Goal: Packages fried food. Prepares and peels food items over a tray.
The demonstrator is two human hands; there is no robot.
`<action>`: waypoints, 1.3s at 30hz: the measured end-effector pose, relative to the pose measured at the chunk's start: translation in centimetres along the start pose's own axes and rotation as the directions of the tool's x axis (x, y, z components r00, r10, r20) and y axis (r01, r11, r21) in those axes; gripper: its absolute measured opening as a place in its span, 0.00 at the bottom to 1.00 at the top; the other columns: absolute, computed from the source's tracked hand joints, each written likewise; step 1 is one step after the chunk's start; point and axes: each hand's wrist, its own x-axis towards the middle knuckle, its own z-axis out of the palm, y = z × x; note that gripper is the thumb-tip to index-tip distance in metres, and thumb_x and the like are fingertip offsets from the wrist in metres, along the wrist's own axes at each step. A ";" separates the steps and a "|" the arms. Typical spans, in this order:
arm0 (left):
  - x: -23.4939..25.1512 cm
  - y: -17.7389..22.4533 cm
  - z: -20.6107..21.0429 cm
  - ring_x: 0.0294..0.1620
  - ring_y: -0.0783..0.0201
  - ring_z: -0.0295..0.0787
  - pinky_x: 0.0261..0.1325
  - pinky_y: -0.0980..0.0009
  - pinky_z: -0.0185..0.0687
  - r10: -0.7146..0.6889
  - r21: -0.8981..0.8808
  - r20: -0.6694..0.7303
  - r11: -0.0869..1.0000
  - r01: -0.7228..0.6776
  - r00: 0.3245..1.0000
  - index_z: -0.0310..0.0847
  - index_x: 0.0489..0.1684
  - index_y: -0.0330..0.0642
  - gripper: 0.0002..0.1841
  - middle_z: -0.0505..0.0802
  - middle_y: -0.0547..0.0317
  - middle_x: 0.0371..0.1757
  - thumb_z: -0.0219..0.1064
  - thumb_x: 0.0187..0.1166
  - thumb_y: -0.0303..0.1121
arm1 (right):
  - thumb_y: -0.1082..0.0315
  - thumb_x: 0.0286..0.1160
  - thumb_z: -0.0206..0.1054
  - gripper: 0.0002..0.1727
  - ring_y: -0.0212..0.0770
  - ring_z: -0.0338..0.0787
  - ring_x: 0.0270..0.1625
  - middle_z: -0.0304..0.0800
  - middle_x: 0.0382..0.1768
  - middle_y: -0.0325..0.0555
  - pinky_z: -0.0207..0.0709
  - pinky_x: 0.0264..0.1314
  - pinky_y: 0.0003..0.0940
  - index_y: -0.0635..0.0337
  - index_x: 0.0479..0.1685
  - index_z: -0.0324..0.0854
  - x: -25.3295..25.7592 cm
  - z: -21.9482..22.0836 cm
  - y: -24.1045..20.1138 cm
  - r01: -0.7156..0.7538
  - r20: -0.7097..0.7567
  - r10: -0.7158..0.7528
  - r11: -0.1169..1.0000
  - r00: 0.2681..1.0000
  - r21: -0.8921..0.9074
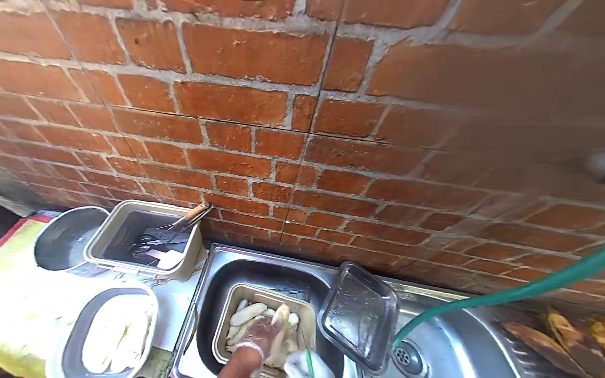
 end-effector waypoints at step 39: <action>-18.4 -2.1 -25.0 0.14 0.67 0.76 0.16 0.75 0.76 -0.223 -0.730 -0.599 -0.244 -0.639 0.769 0.73 0.42 0.45 0.22 0.80 0.60 0.22 0.36 0.93 0.48 | 0.58 0.92 0.47 0.28 0.49 0.95 0.51 0.95 0.43 0.60 0.83 0.63 0.46 0.71 0.47 0.90 0.8 23.3 -21.3 0.748 0.567 -0.613 0.664 0.550 -0.007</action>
